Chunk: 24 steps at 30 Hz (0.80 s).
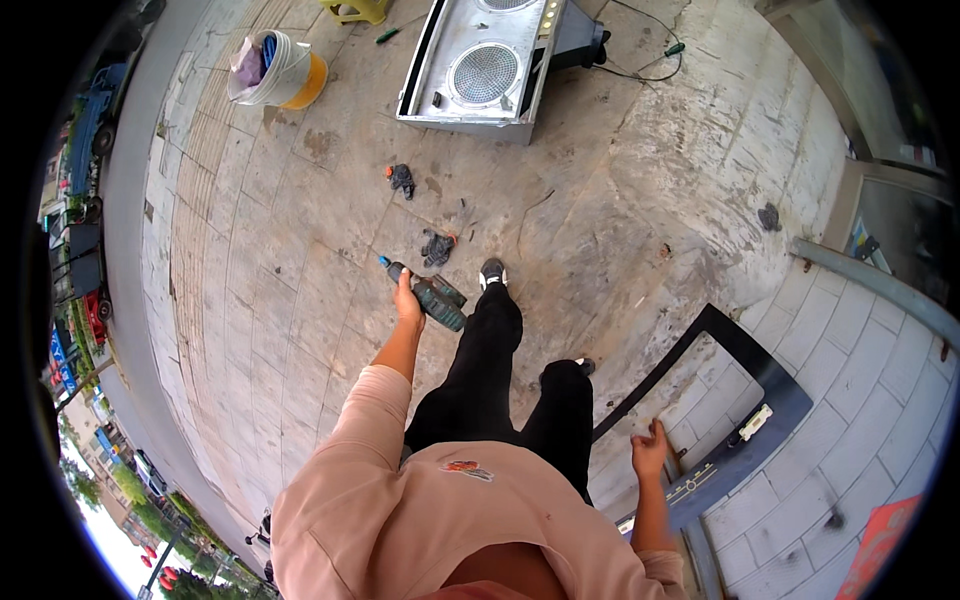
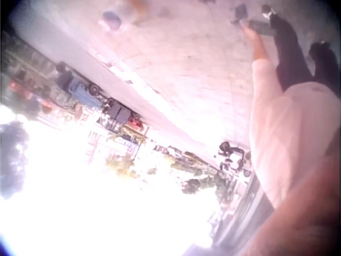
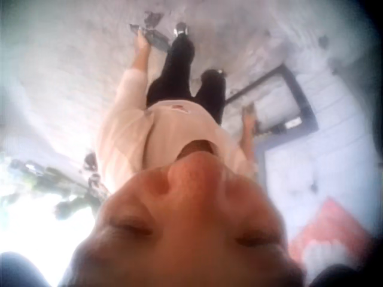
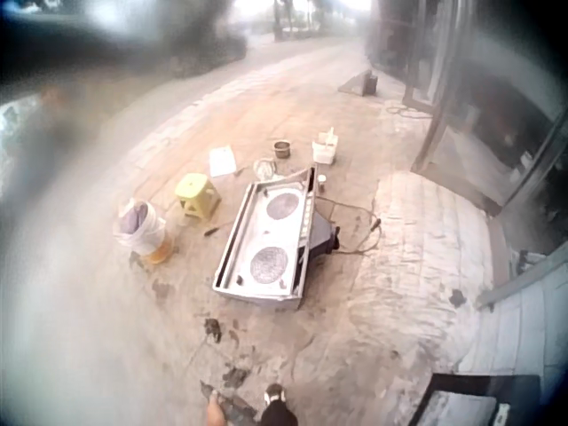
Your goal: The person uses a cordless drill to attach white plastic brackets to a black curved frame. They then move to a stainless steel range hood, using a marker to mark positions on the metal surface. Finally, they walk into a cluttered storage room and retrieve a roll of white tape from a shelf.
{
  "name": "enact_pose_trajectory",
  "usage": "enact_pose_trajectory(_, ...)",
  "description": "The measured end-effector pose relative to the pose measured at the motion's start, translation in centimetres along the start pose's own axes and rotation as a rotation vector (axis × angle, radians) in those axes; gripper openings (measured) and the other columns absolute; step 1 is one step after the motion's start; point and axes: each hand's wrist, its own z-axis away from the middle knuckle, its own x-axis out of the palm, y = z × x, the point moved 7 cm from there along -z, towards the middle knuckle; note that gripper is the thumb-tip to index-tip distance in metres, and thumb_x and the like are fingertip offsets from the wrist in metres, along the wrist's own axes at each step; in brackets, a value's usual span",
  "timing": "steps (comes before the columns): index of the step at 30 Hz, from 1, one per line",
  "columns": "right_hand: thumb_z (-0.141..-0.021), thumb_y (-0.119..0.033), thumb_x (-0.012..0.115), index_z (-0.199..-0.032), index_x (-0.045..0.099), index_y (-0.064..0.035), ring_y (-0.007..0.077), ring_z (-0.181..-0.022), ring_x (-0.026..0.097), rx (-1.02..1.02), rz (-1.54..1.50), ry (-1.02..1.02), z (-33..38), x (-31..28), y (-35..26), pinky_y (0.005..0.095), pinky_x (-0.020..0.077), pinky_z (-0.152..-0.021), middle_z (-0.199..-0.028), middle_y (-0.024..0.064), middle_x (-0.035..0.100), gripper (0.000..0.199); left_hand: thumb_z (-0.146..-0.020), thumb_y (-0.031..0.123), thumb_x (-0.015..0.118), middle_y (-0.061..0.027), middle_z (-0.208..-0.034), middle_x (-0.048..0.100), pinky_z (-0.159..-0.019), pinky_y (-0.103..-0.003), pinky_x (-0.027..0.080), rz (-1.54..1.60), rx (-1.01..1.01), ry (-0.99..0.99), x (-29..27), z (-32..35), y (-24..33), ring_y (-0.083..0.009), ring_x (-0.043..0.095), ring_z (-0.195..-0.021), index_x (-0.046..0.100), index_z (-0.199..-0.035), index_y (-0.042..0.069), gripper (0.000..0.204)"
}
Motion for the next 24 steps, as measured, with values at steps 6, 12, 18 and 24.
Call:
enact_pose_trajectory(6,-0.078,-0.002,0.067,-0.135,0.044,0.0007,0.0193,-0.083,0.064,0.038,0.084,-0.068,-6.2,10.1,-17.0,0.0288,0.0531,-0.071,-0.120,0.0184,0.056,0.061,-0.088,0.041,0.061,-0.0125,-0.090,0.060,-0.066,-0.040,0.057,0.114,0.002,0.159,-9.4,-10.3,6.5,-0.0271,0.065,-0.075,0.047,-0.113,0.006,0.045)
enact_pose_trajectory(12,-0.077,-0.003,0.069,-0.133,0.046,0.0003,0.0215,-0.083,0.067,-0.001,0.346,-0.201,-11.5,16.8,-20.0,0.0299,0.0539,-0.072,-0.118,0.0184,0.058,0.061,-0.089,0.045,0.058,-0.0162,-0.080,0.064,-0.066,-0.041,0.055,0.142,-0.076,0.195,-12.0,-20.6,6.7,-0.0281,0.065,-0.072,0.046,-0.107,0.004,0.046)
enact_pose_trajectory(18,-0.078,-0.006,0.069,-0.129,0.050,0.0005,0.0213,-0.082,0.067,-0.150,0.538,-0.260,-22.4,23.9,-25.0,0.0316,0.0537,-0.072,-0.117,0.0171,0.060,0.055,-0.089,0.051,0.057,-0.0175,-0.084,0.066,-0.068,-0.039,0.054,0.038,-0.130,0.154,-13.7,-32.2,2.5,-0.0267,0.064,-0.072,0.052,-0.101,0.005,0.048)
enact_pose_trajectory(24,-0.080,-0.004,0.066,-0.120,0.056,-0.0016,0.0216,-0.080,0.065,-0.723,0.723,-0.108,-41.3,38.8,-46.5,0.0314,0.0528,-0.065,-0.114,0.0143,0.060,0.042,-0.087,0.052,0.061,-0.0152,-0.091,0.064,-0.072,-0.036,0.055,0.012,-0.161,0.151,-14.9,-43.1,-2.2,-0.0259,0.066,-0.079,0.051,-0.113,0.002,0.058)
